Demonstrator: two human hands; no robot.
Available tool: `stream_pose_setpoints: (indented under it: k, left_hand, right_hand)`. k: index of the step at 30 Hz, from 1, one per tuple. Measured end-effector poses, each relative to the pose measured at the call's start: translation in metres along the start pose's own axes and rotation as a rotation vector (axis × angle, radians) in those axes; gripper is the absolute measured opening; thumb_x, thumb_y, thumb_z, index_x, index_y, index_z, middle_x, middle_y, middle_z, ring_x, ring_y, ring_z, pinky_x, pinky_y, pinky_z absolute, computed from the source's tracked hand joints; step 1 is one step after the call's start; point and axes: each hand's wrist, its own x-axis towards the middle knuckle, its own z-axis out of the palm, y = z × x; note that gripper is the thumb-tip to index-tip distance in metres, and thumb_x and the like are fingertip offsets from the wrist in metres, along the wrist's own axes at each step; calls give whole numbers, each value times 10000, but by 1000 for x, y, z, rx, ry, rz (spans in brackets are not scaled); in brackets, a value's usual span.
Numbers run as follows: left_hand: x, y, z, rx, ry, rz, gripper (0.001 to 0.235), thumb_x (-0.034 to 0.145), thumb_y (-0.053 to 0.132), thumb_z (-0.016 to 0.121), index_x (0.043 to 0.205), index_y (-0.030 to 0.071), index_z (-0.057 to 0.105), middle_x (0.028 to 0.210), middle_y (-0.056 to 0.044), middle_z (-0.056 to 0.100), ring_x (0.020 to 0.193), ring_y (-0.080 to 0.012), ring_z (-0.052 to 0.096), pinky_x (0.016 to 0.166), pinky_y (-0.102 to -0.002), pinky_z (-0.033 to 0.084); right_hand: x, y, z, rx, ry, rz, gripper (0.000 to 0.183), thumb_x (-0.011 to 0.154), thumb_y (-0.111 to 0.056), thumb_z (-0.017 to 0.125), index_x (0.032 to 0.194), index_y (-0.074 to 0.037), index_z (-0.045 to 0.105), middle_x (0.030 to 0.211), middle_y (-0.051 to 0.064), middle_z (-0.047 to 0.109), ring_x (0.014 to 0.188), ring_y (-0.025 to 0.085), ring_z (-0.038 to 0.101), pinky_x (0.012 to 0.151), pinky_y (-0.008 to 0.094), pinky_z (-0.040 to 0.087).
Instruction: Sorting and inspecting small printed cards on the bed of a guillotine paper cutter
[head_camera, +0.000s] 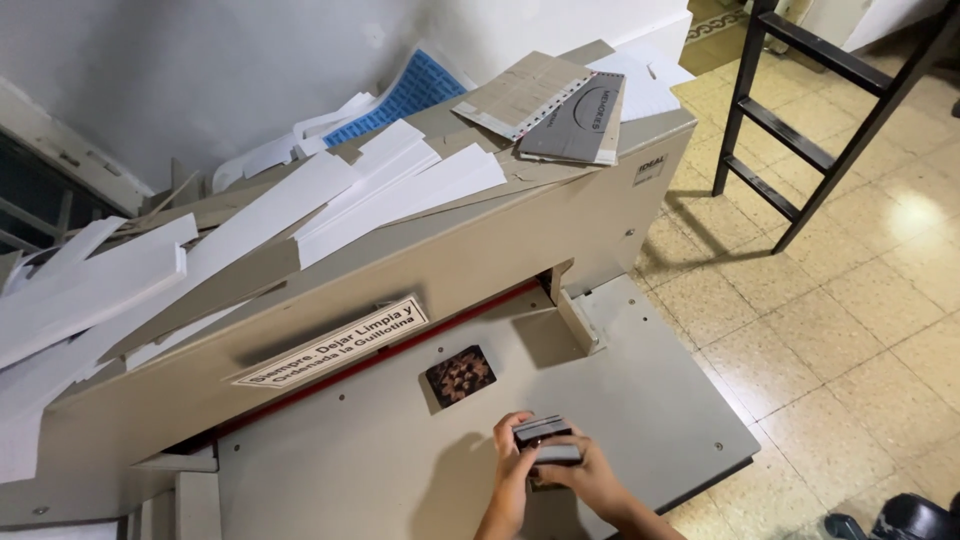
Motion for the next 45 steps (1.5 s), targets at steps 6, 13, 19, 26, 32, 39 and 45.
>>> stream_pose_setpoints:
  k: [6,13,19,26,32,39,45]
  left_hand:
    - [-49,94,16,90,-235,-163,885,845,204,545,1642,213,160,1704,-90,229,1554,-244,261,1242,-456,290]
    - [-65,100,12,881,-410,-3,988,820,268,634,1638,211,83,1733,-20,95,1586,-261,115,1221,-498,260]
    - [-61,0,9,1256,-119,174,1261,601,323,922,1612,147,188,1636,-26,329,1441,-289,386,1087,-444,419]
    - [-67,6,18,988,138,546,921,673,371,759,1490,70,459,1507,-118,546,1329,-346,564,990,-466,535]
    - [-49,1,13,822,-10,467,880,730,330,777,1501,90,425,1498,-155,539,1344,-351,570,1038,-460,530]
    - [-28,16,-1,798,-349,249,861,732,254,708,1523,111,398,1556,-124,443,1454,-336,359,1178,-563,315]
    - [-30,62,1,978,-538,115,913,737,118,717,1551,138,303,1637,-133,275,1565,-320,18,1188,-612,276]
  right_hand:
    - [-12,-75,9,466,261,576,447,848,-69,714,1274,64,693,1075,257,745,951,380,676,845,427,499]
    - [-20,-67,-7,712,454,836,446,850,-186,752,1209,66,668,1138,242,683,1048,380,622,960,479,503]
    - [-32,-59,-9,706,352,776,377,903,-199,688,1216,11,680,1154,233,699,1065,385,643,969,483,497]
    - [-34,-41,-20,706,242,674,433,891,-165,653,1276,33,647,1146,261,700,1035,404,646,939,480,490]
    - [-40,-61,-24,639,205,633,475,828,-139,690,1252,74,656,1146,290,711,1026,431,658,949,493,497]
    - [-73,-101,-44,669,219,917,429,831,-101,694,1221,79,707,1143,289,717,1027,457,648,971,523,475]
    - [-77,-111,-65,402,488,773,456,850,46,713,1287,173,679,1132,355,716,1007,502,659,888,502,492]
